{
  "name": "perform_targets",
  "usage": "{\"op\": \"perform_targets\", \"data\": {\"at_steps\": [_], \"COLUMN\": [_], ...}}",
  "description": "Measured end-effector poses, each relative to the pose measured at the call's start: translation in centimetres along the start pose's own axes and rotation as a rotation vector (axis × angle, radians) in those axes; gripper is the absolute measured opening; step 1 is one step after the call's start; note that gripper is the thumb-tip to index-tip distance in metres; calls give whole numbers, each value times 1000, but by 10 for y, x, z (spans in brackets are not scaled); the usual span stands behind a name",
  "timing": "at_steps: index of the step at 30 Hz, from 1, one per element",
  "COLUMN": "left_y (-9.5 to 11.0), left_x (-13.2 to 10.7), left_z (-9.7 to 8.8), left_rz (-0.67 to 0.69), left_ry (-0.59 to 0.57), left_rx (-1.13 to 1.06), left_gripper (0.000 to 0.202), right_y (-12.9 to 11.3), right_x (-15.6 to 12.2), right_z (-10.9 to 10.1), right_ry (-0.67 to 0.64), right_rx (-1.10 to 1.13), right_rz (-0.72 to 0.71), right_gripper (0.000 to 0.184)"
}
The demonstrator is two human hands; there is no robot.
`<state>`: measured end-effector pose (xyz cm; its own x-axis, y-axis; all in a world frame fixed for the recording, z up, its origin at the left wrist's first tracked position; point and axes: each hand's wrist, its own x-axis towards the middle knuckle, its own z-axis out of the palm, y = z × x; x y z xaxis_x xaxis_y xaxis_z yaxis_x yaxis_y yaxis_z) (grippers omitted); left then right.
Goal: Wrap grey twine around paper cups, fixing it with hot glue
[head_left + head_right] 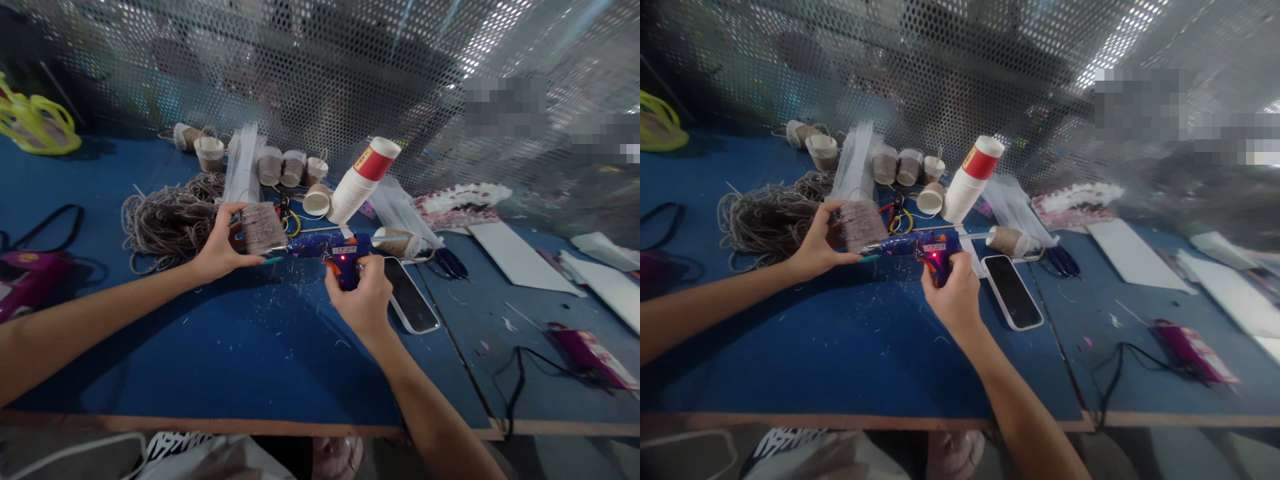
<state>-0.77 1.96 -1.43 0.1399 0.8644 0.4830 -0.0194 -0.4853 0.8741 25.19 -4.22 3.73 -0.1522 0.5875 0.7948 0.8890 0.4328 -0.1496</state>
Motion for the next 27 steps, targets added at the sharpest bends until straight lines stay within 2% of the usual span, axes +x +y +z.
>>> {"op": "perform_targets", "data": {"at_steps": [10,27], "left_y": [0,1], "left_x": [1,0], "left_z": [0,-1], "left_rz": [56,17], "left_ry": [8,18], "left_rx": [20,-14], "left_gripper": [86,88], "right_y": [2,11], "right_x": [3,6], "right_z": [-2,-4], "right_ry": [58,-14], "right_rx": [-39,-11], "right_rz": [-35,103], "right_gripper": [28,27]}}
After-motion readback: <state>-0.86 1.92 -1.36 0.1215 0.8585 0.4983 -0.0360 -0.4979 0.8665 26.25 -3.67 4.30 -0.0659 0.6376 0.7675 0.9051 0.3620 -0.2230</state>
